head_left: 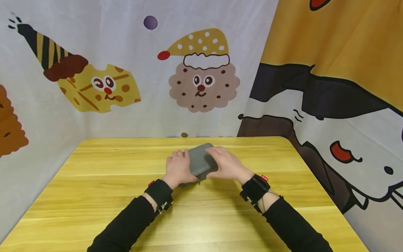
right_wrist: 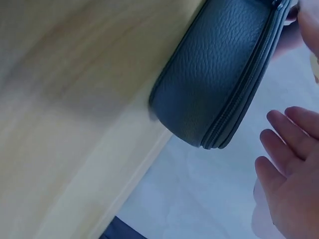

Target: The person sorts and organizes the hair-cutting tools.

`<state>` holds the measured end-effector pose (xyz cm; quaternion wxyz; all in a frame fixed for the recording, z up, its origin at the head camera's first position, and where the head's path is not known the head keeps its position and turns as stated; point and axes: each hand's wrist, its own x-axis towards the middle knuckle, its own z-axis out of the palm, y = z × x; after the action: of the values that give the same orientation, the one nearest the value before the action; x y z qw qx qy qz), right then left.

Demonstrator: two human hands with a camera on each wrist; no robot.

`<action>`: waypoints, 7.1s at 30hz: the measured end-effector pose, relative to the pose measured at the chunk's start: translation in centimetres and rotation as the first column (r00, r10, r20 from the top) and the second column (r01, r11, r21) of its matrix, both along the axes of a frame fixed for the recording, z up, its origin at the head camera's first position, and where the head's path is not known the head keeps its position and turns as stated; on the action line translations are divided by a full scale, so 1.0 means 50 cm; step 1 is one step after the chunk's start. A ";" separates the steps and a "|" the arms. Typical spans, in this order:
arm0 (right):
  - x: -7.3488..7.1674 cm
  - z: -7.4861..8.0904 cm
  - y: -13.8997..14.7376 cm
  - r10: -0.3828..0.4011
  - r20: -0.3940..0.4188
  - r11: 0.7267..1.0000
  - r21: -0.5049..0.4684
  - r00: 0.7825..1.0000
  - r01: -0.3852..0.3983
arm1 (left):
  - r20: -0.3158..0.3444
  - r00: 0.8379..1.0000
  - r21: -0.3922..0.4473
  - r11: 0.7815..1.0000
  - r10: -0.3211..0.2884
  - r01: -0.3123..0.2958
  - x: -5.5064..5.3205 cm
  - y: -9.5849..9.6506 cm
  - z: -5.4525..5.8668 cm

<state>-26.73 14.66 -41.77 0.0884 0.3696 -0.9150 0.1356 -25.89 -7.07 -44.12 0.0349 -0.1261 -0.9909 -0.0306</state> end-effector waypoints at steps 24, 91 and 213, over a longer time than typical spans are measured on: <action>-0.068 0.015 -0.059 0.056 0.156 0.921 0.374 0.986 -0.111 | -0.049 0.987 -0.013 0.989 -0.150 0.150 -0.014 -0.007 -0.005; -0.090 0.005 -0.050 0.063 0.272 0.923 0.350 0.960 -0.160 | 0.070 0.872 0.188 0.865 -0.485 0.466 -0.014 -0.132 0.025; -0.078 -0.011 -0.087 -0.264 0.098 0.890 0.407 0.960 0.203 | -0.137 0.991 0.568 0.820 0.004 0.075 0.082 -0.037 -0.016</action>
<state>-30.63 10.31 -42.33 -0.0412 0.2554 -0.9653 -0.0349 -21.78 -8.89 -44.92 0.1359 -0.1302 -0.9291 -0.3184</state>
